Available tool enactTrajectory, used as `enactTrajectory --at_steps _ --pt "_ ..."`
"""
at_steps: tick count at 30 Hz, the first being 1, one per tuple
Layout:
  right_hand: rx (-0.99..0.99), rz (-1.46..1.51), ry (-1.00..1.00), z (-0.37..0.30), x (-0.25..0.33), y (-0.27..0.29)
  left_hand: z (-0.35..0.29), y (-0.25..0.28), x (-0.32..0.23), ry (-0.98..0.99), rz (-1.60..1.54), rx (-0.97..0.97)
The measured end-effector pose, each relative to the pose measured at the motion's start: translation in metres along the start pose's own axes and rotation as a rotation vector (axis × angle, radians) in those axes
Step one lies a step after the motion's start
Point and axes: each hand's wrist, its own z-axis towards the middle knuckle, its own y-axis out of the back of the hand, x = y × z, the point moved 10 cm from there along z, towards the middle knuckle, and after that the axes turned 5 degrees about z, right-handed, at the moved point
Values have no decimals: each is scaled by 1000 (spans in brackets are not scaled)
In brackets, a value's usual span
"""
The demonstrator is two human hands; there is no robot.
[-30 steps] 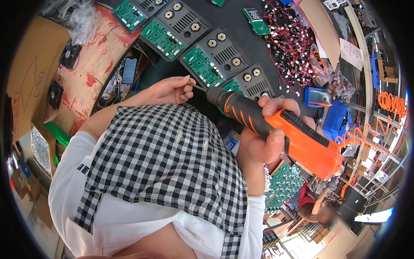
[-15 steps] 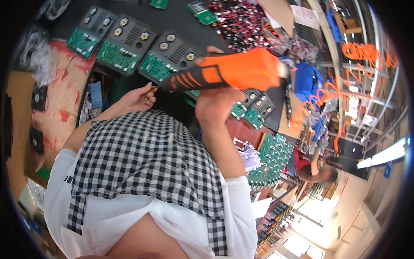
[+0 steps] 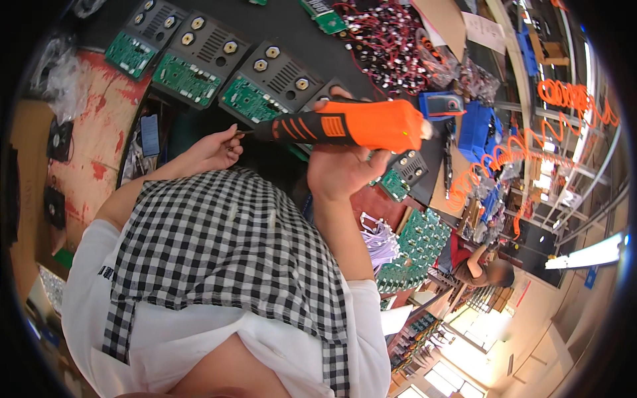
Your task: The person secures circuit boards onto metal panels by hand-placing screws and driving them in with an electric screwdriver.
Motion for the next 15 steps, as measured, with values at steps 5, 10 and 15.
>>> enactTrajectory --at_steps 5,10,15 --pt "136 -234 207 -14 11 -11 2 -1 1 6 -24 35" --pt "100 -337 313 -31 21 0 12 -8 3 -60 163 64" --pt "171 -468 436 -32 37 8 26 7 13 0 327 -27"
